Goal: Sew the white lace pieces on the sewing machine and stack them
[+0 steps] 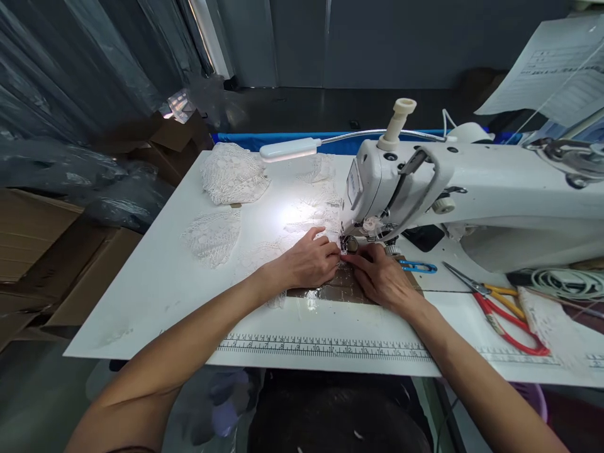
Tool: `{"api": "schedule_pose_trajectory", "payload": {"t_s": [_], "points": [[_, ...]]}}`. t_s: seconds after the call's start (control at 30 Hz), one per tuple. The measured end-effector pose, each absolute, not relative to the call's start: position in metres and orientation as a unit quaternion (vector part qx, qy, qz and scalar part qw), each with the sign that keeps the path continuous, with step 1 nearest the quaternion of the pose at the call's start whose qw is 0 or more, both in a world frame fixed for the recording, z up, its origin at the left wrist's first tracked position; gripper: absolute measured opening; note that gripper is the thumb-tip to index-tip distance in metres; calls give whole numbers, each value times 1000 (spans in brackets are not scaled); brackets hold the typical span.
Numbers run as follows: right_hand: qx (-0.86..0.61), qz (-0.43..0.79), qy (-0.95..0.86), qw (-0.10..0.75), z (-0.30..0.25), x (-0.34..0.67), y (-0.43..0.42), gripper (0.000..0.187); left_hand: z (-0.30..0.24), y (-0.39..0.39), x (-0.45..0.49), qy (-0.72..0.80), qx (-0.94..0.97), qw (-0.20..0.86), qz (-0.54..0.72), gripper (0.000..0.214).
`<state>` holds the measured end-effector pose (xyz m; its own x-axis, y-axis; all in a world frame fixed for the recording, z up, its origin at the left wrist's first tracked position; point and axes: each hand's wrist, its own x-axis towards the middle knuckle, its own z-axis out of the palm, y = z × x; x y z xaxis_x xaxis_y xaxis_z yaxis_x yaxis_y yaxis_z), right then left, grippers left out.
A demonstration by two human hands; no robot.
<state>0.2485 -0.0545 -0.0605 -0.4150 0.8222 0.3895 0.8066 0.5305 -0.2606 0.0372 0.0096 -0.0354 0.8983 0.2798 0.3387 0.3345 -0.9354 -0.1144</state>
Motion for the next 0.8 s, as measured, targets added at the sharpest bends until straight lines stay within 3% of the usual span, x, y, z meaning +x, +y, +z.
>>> {"api": "schedule_pose_trajectory", "payload": {"t_s": [0.8], "points": [[-534,-53,-835,118,-50,236,-58,34,-37,16,33,-199,-971,37,-127,31]]}}
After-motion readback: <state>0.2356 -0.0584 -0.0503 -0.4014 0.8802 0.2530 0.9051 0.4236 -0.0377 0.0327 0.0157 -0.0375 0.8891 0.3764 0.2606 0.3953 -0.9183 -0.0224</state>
